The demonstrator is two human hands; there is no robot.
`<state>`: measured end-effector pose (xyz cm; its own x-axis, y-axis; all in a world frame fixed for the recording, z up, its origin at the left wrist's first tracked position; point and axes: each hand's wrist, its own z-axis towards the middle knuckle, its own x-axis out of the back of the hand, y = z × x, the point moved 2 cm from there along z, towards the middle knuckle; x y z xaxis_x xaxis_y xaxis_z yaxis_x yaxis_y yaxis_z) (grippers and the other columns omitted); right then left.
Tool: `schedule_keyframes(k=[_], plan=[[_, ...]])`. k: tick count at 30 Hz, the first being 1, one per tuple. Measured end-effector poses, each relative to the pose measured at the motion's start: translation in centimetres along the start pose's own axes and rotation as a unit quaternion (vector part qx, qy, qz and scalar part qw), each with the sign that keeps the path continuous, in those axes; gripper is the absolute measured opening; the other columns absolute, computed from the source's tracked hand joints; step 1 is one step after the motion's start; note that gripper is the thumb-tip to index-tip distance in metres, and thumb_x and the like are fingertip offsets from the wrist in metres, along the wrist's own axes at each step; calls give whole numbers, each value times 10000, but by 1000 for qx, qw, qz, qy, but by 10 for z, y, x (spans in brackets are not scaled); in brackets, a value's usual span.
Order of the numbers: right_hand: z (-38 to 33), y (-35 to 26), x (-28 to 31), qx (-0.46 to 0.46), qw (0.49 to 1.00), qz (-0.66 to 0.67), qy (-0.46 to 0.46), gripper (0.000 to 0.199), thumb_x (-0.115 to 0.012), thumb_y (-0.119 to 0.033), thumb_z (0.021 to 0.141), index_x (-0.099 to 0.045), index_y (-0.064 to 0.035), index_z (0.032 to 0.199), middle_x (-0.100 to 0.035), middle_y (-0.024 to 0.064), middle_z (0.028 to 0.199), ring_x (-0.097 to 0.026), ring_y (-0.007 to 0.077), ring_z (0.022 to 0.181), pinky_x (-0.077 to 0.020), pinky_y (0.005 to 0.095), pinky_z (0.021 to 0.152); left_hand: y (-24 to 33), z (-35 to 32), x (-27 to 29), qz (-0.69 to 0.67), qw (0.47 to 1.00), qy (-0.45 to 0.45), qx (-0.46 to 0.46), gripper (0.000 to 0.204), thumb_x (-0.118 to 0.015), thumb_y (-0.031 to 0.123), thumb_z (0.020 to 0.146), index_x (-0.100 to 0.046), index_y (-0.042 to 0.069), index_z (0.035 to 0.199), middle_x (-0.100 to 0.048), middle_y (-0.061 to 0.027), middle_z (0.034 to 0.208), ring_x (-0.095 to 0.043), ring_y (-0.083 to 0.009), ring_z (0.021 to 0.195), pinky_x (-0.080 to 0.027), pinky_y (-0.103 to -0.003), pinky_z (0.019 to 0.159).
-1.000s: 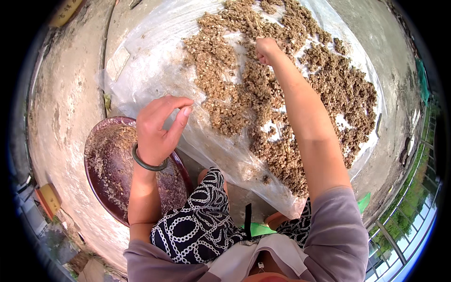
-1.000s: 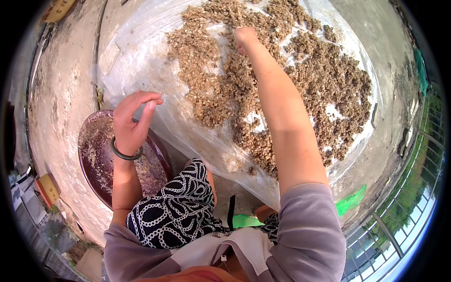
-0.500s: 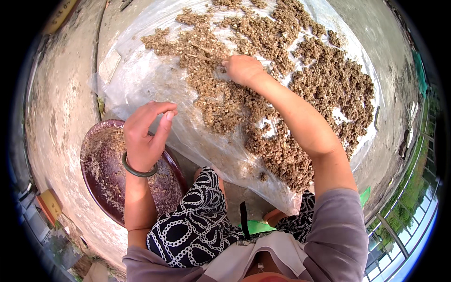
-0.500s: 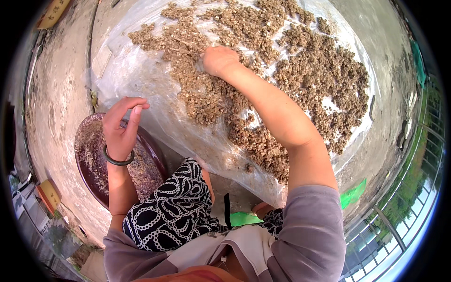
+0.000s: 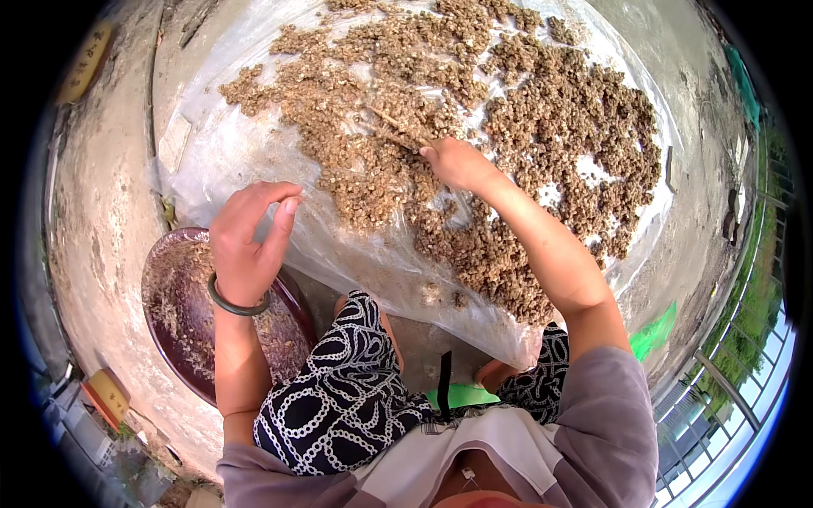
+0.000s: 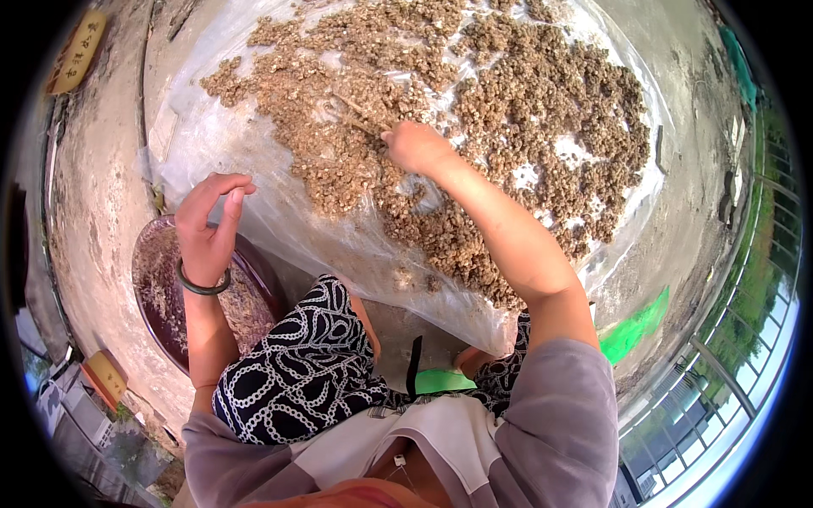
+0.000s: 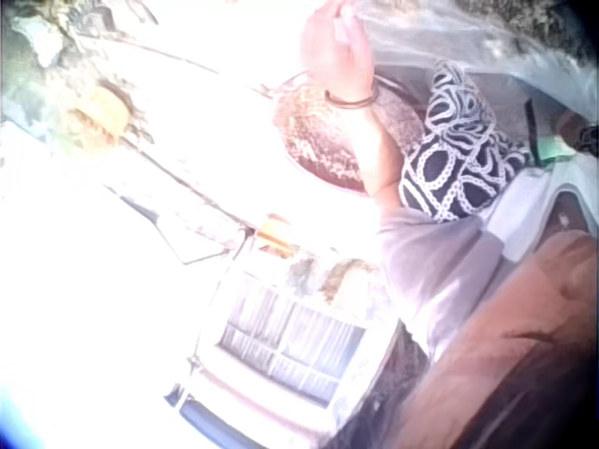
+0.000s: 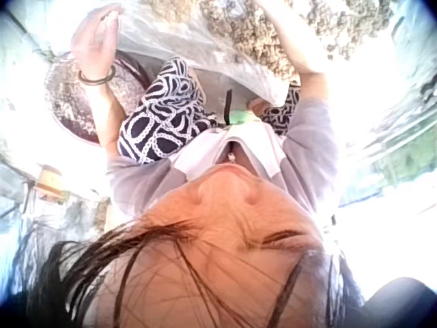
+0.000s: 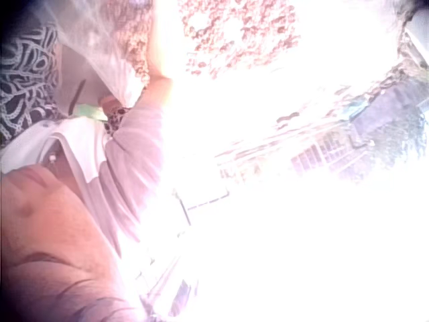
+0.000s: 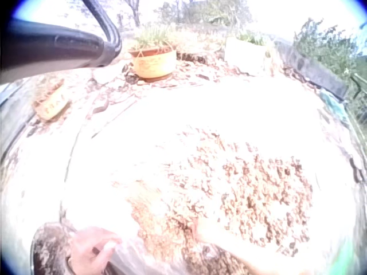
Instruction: The person pours a grainy mixture from a bowl onto a plastic sheet on the ground. They then use a small stick to spread the mixture evenly across the sheet and later use a green net to sift or collect the material.
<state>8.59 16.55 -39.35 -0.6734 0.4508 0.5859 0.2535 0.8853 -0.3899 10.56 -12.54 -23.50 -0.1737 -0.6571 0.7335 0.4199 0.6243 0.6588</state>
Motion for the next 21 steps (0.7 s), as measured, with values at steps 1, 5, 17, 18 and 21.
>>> schedule_keyframes(k=[1, 5, 17, 18, 21], plan=[[-20, -6, -27, 10, 999, -43, -11, 446, -422, -349, 1112, -675, 17, 1147, -737, 224, 1079, -725, 343, 1031, -563, 468, 944, 2, 0, -3, -2, 1000, -4, -1, 99, -679, 55, 955, -730, 0, 1020, -743, -126, 915, -694, -274, 837, -526, -350, 774], [-58, 42, -48, 13, 997, -76, 24, 423, -443, -384, 1108, -643, -11, 1104, -731, 211, 886, -735, 347, 835, -601, 479, 764, 3, -4, -6, 13, 999, -23, -20, 113, -640, 46, 989, -717, -12, 1049, -744, -109, 906, -686, -224, 830, -510, -316, 775], [-11, 154, 28, -116, 971, 97, 182, 530, -397, -380, 1112, -672, 67, 1192, -702, 297, 1167, -694, 416, 1094, -519, 496, 1029, 27, -2, -25, 37, 997, -39, -51, 97, -648, 34, 976, -719, -8, 1027, -742, -115, 900, -694, -243, 826, -517, -329, 769], [-26, 123, 11, -100, 982, 83, 141, 510, -397, -370, 1117, -674, 51, 1200, -710, 278, 1154, -708, 392, 1069, -540, 487, 1007, 31, -2, -27, 44, 997, -43, -53, 97, -649, 34, 975, -719, -9, 1027, -742, -116, 899, -696, -246, 827, -518, -330, 769], [-63, 78, -40, -49, 998, -1, 49, 446, -412, -363, 1109, -662, -5, 1203, -739, 241, 1007, -729, 378, 965, -569, 491, 926, 44, 3, -39, 24, 997, -62, -49, 97, -651, 36, 975, -718, -11, 1026, -742, -119, 900, -697, -248, 828, -519, -334, 769]])
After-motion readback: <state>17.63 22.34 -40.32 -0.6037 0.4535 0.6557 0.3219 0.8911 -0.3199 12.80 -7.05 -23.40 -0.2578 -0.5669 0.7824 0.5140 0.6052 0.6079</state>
